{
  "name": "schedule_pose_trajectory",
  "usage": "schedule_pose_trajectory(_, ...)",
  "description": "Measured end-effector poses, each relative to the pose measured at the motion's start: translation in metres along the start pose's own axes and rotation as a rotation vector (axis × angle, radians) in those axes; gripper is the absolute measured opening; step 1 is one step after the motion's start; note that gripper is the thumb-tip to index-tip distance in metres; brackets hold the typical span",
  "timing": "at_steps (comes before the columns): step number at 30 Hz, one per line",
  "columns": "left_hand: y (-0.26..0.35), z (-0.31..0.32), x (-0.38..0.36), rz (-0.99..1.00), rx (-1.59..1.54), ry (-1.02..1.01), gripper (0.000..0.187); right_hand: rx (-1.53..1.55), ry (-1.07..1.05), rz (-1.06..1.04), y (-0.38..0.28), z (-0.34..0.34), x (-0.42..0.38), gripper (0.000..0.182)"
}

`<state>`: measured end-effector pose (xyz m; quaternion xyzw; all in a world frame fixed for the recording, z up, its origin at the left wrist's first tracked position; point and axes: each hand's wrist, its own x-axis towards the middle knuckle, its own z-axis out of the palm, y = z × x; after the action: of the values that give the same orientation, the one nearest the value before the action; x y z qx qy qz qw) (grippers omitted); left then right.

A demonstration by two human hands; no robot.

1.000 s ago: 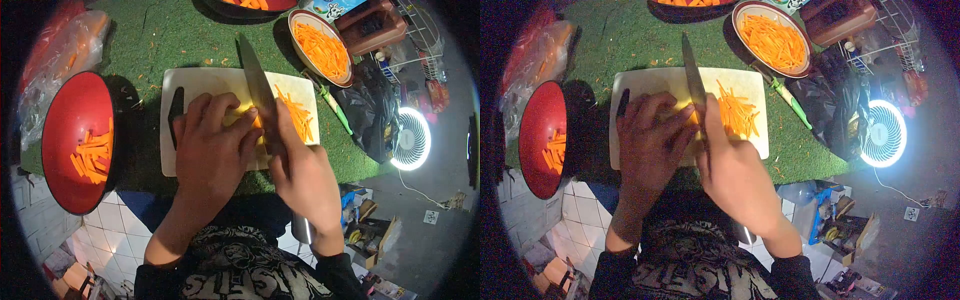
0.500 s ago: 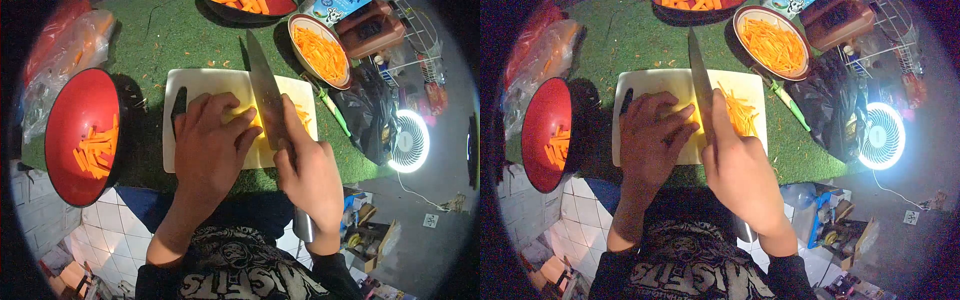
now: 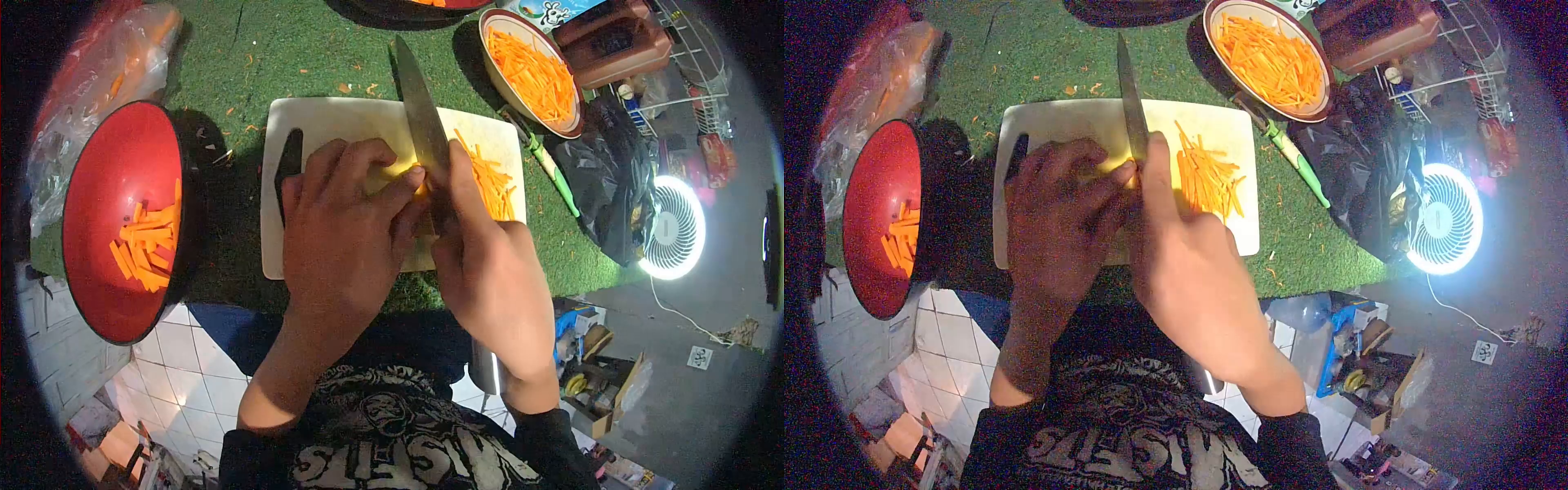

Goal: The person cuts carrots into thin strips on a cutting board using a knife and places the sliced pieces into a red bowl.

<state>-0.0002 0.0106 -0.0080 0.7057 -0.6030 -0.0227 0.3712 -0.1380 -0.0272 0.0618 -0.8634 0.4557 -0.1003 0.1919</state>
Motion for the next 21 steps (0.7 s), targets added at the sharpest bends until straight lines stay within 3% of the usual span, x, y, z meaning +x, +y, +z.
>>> schedule_pose_trajectory(5, -0.003, -0.001, -0.001, 0.025, -0.03, 0.011, 0.026, 0.122, 0.09, -0.151, 0.011, 0.007, 0.017, 0.068)
schedule_pose_trajectory(8, -0.002, 0.0, 0.001, 0.006, -0.044, 0.015, 0.026, 0.05, -0.005, 0.118, -0.003, -0.008, 0.017, 0.068)
schedule_pose_trajectory(15, -0.002, 0.0, -0.001, -0.006, -0.071, 0.021, 0.027, 0.072, 0.081, 0.015, 0.003, -0.006, 0.0, 0.071)
schedule_pose_trajectory(21, -0.003, 0.0, -0.001, -0.009, -0.059, 0.012, 0.026, 0.045, 0.029, 0.021, 0.0, -0.005, -0.002, 0.073)
